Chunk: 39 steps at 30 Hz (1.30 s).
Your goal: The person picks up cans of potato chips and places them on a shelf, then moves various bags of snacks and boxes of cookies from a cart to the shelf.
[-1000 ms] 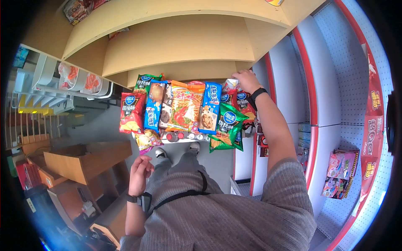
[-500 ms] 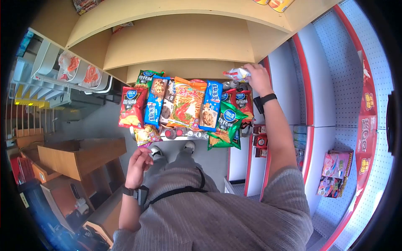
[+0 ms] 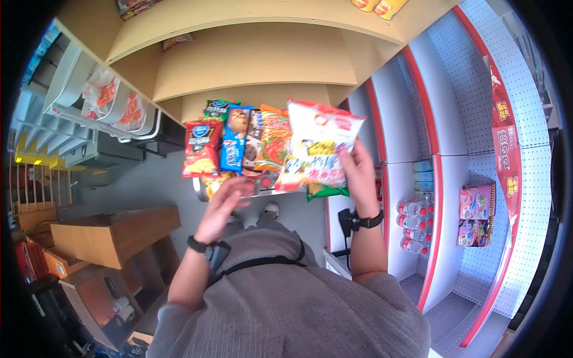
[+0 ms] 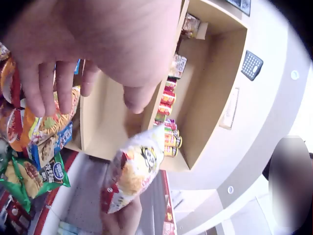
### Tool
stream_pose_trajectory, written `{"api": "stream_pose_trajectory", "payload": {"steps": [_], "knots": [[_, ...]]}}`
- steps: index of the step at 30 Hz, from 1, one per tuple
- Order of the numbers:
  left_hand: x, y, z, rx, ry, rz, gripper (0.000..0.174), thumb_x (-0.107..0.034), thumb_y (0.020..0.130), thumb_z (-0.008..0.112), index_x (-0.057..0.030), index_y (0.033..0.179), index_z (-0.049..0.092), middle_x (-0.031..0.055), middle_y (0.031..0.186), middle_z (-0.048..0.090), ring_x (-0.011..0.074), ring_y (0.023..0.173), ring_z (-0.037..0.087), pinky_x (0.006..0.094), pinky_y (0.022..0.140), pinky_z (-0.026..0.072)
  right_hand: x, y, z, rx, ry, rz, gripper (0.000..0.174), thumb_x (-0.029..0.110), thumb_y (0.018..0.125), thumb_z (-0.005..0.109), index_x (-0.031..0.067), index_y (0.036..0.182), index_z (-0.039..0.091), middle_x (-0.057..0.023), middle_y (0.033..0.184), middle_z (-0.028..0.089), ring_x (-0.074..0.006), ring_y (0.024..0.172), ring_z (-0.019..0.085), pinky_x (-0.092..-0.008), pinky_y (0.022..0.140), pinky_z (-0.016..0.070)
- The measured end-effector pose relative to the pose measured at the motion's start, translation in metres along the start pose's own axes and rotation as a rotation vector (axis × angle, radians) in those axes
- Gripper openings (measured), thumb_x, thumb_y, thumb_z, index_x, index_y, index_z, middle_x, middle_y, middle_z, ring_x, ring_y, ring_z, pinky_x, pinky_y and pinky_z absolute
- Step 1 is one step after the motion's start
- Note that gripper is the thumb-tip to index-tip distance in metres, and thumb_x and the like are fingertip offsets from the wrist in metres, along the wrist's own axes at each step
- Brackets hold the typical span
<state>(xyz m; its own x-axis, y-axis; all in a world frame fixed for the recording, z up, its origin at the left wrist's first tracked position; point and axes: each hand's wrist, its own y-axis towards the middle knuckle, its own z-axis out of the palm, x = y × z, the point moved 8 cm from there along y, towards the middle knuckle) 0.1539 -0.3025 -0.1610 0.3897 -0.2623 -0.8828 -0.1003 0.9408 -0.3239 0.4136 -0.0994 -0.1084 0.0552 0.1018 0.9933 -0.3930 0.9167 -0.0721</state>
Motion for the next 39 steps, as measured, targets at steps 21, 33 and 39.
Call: {"api": "stream_pose_trajectory", "payload": {"steps": [21, 33, 39], "knots": [[-0.028, -0.069, -0.105, 0.069, 0.053, -0.009, 0.061, -0.017, 0.103, 0.071, 0.0048, 0.152, 0.044, 0.0093, 0.137, 0.064, 0.014, 0.123, 0.06, 0.0315, 0.107, 0.0498, -0.015, -0.111, 0.25, 0.218, -0.135, -0.104, 0.104, 0.003, 0.084, 0.085, 0.0099, 0.165, 0.02, -0.019, 0.158, 0.041, -0.0287, 0.147, 0.042, -0.0427, 0.121, 0.0363], [-0.048, -0.103, -0.152, 0.161, 0.043, 0.059, 0.06, -0.013, 0.099, 0.075, 0.0049, 0.15, 0.047, 0.0102, 0.137, 0.064, 0.0154, 0.126, 0.06, 0.0326, 0.108, 0.0497, 0.004, -0.127, 0.312, 0.191, -0.068, -0.119, 0.117, 0.003, 0.078, 0.091, 0.0085, 0.168, 0.017, -0.0155, 0.163, 0.037, -0.0264, 0.146, 0.045, -0.0423, 0.117, 0.0441], [-0.051, -0.104, -0.168, 0.128, 0.047, 0.08, 0.056, -0.013, 0.1, 0.074, 0.0054, 0.146, 0.049, 0.0099, 0.133, 0.065, 0.0143, 0.122, 0.06, 0.0308, 0.106, 0.0495, -0.006, -0.124, 0.324, 0.206, -0.107, -0.174, 0.114, -0.002, 0.082, 0.087, 0.0092, 0.167, 0.013, -0.0157, 0.16, 0.038, -0.0271, 0.144, 0.048, -0.0416, 0.112, 0.0504]]}}
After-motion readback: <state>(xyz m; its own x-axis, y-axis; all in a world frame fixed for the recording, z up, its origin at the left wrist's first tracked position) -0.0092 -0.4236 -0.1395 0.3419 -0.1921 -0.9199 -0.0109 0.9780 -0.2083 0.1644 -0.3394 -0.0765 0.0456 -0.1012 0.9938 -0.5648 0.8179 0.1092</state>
